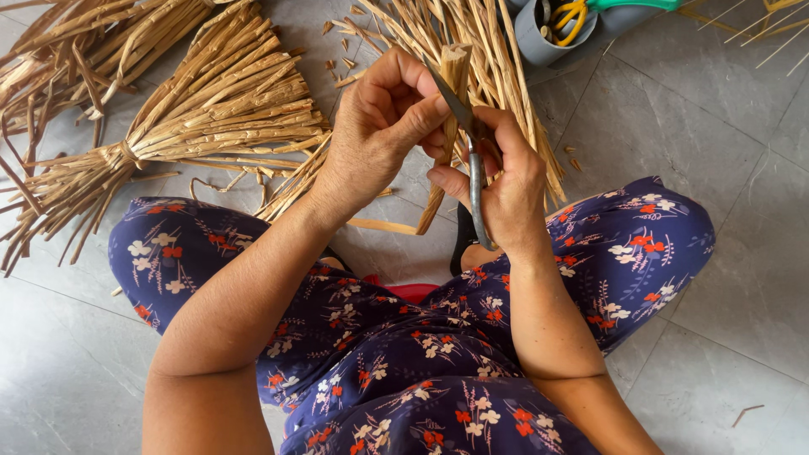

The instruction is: The person sits cross-legged on a tiled floor and repeatedly picks up dried plant stalks, trims them with shears, and places the trimmed pieces aside. The person handles the stalks one at a time, using the shears to cut off ends or split the stalks, and accumulates a growing pile of trimmed material.

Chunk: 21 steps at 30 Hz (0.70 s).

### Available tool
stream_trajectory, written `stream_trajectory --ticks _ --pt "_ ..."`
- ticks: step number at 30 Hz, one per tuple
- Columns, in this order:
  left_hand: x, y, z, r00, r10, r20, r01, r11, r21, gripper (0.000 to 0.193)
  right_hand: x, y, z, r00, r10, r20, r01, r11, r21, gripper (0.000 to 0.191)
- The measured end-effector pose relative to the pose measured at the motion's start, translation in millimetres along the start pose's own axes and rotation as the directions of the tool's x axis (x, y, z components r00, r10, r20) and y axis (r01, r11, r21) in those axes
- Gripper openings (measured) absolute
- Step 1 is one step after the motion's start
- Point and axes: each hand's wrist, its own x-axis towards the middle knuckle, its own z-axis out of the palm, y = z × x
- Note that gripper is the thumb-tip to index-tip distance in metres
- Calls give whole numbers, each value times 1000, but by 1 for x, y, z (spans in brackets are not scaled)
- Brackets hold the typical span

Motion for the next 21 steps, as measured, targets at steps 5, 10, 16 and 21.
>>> stream_trajectory --ticks 5,10,16,21 --pt "-2 2 1 998 -42 -39 42 999 4 11 -2 2 3 1000 15 0 -15 998 59 64" --pt "-2 3 0 998 -54 -37 53 998 -16 10 -4 4 5 1000 -7 18 4 983 182 60" --pt "-4 4 -4 998 -56 -29 54 998 -41 10 -4 3 6 1000 23 9 -24 996 90 57" --pt "-6 0 -4 999 -39 -9 39 999 1 10 -2 1 5 998 44 38 -48 994 94 54"
